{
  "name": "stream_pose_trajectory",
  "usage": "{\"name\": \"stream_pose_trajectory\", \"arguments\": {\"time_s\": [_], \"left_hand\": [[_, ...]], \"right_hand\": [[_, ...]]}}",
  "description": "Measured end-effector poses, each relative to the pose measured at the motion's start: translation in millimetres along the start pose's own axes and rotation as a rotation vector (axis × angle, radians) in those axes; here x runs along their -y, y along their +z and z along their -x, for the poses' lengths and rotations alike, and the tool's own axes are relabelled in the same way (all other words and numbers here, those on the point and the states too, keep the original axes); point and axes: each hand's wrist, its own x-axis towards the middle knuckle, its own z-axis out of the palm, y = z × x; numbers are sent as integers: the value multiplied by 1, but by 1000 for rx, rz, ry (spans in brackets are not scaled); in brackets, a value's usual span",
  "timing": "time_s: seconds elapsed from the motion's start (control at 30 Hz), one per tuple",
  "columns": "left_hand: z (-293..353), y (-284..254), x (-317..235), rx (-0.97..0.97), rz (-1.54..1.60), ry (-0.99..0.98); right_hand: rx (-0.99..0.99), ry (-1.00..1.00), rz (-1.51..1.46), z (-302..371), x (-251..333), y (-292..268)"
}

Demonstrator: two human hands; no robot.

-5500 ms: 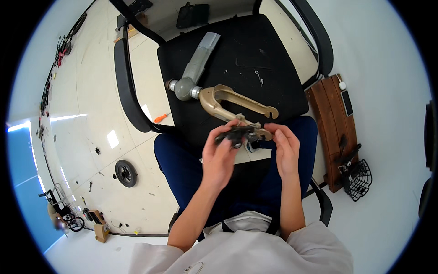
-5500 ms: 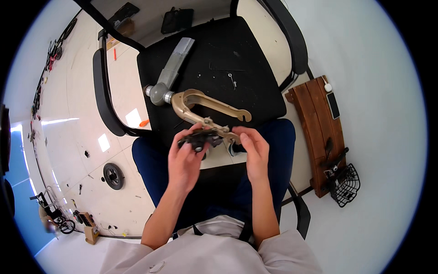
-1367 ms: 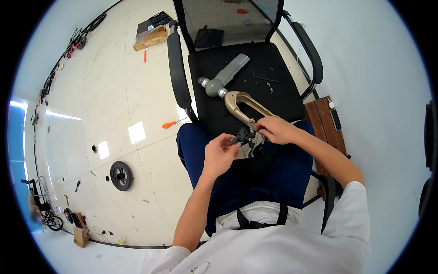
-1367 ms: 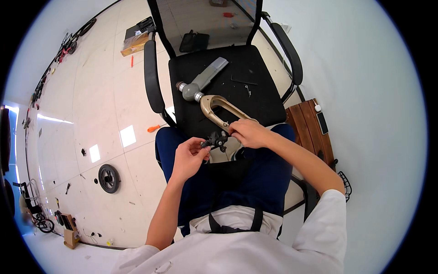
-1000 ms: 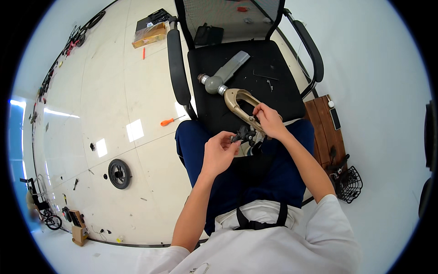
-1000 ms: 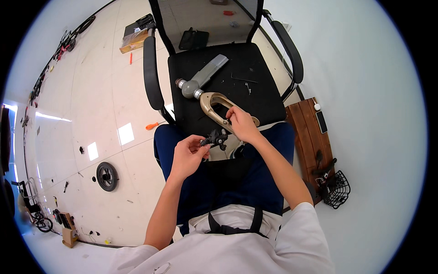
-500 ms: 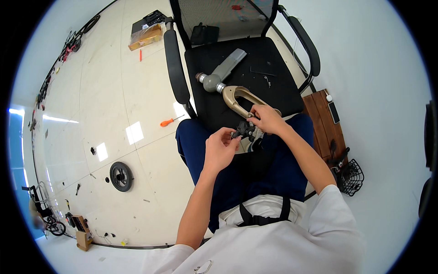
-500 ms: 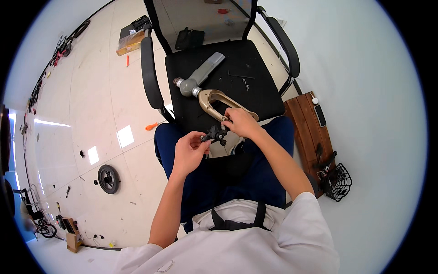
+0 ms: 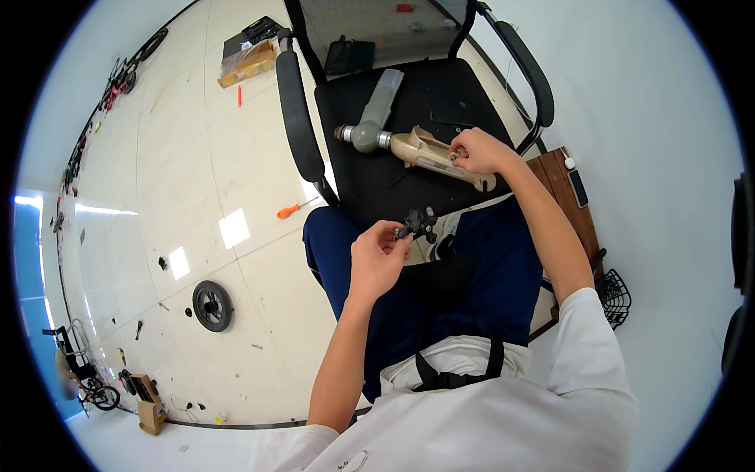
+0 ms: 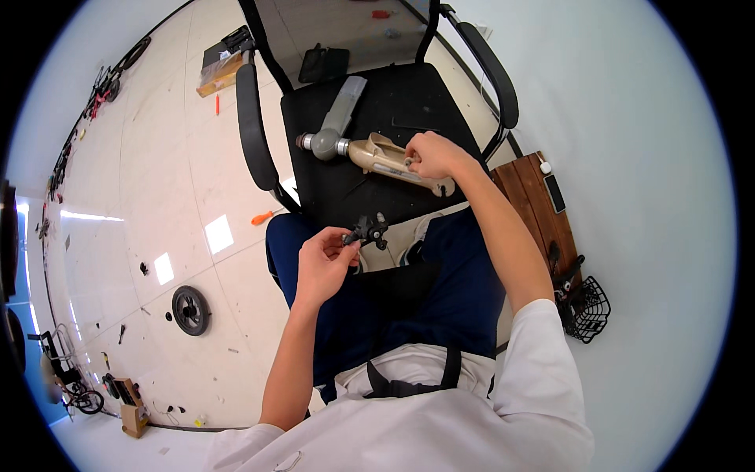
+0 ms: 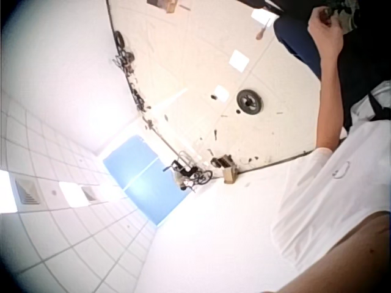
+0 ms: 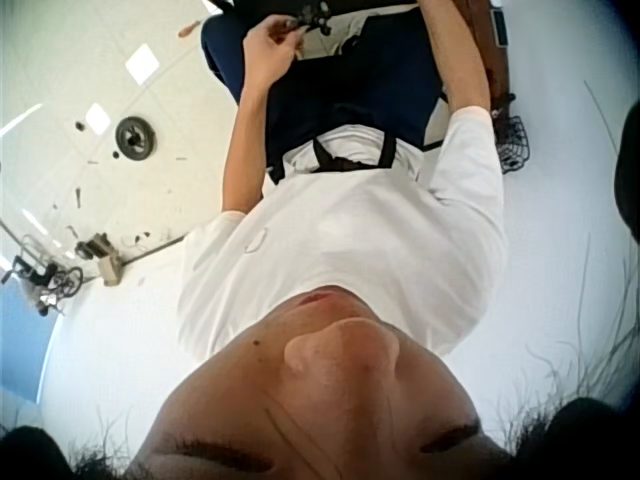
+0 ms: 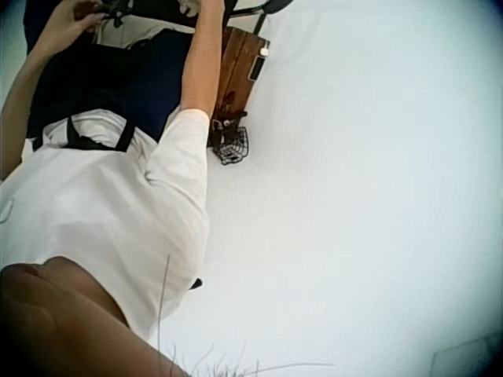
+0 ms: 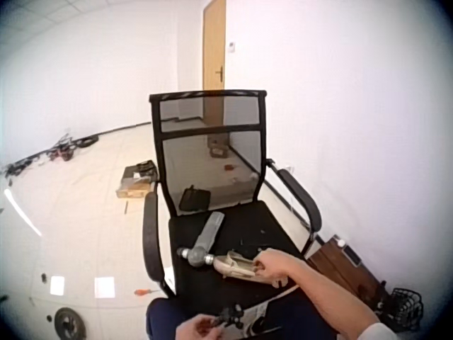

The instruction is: The person sits on a chair and assembles a small black mechanical component onto a larger beige metal bracket. They repeatedly insert, remove, and reposition the small part while holding the bracket on their lap.

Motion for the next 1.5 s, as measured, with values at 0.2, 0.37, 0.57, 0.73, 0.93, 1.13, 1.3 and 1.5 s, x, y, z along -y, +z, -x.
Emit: {"name": "stream_pose_trajectory", "arguments": {"time_s": [0.2,0.37,0.57,0.73,0.93,1.13,1.3,1.5], "left_hand": [[0,-2,2,-3,-16,-1],[-1,0,4,7,-18,-11],[-3,-2,3,-14,0,-12],[-6,-5,6,-18,54,-12],[-8,-18,12,-60,250,6],[-8,-28,-3,-108,408,28],[-10,-32,0,-139,371,-3],[-12,-30,-2,-141,406,2]], "right_hand": [[-285,-170,142,15,3,12],[-429,-260,222,25,-2,35],[-545,-227,141,35,6,55],[-517,-276,421,33,5,65],[-327,-476,309,45,39,85],[-251,-37,-152,6,53,153],[-254,19,-165,-28,58,147],[-398,68,-419,-8,66,139]]}}
